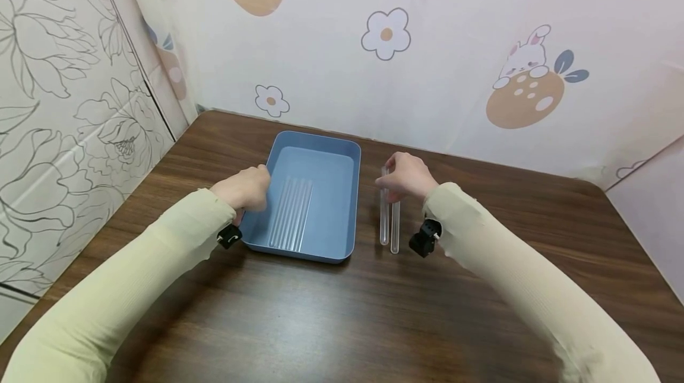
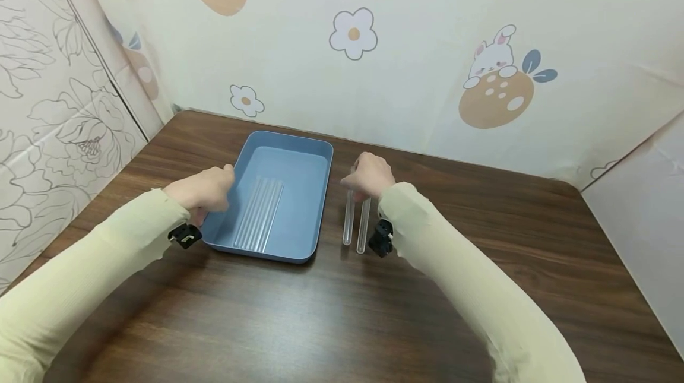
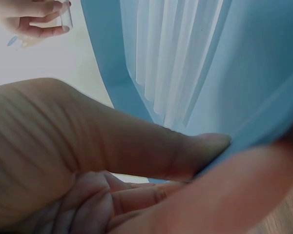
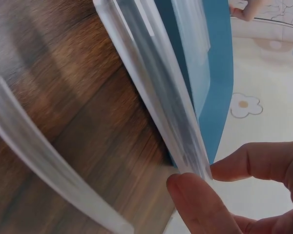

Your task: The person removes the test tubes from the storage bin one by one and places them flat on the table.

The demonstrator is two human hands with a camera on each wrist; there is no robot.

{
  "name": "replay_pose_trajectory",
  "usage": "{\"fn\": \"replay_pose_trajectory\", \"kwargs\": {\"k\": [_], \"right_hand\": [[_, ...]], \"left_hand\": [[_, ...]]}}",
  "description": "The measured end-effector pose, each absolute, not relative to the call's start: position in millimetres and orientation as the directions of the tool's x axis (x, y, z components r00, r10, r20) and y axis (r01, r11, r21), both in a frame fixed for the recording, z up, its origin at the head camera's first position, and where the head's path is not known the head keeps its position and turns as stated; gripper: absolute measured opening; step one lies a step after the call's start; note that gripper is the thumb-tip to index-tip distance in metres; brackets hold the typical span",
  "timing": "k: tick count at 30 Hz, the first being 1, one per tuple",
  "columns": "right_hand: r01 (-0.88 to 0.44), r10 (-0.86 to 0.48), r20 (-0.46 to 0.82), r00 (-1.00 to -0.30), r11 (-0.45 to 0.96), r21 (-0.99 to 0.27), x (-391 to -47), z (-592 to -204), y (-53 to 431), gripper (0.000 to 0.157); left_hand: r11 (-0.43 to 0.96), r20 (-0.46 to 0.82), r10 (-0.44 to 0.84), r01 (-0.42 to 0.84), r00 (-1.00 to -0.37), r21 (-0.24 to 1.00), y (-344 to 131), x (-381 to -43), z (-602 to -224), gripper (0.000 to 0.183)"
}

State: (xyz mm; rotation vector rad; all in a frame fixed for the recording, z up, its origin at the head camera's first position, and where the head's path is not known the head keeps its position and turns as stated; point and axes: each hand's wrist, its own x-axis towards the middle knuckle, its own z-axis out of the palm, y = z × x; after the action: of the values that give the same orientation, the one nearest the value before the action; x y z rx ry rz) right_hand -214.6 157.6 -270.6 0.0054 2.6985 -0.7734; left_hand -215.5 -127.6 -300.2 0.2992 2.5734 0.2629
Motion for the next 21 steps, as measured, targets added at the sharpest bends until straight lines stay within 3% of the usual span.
{"fn": "replay_pose_trajectory", "kwargs": {"k": [21], "right_hand": [[0.116,-0.065,-0.331,-0.941,0.858,-0.501,-209,-280,190,0.054]], "left_hand": [[0.957,-0.476,0.259,0.158,-0.841,0.243,-127,-214,-298,0.066]]}}
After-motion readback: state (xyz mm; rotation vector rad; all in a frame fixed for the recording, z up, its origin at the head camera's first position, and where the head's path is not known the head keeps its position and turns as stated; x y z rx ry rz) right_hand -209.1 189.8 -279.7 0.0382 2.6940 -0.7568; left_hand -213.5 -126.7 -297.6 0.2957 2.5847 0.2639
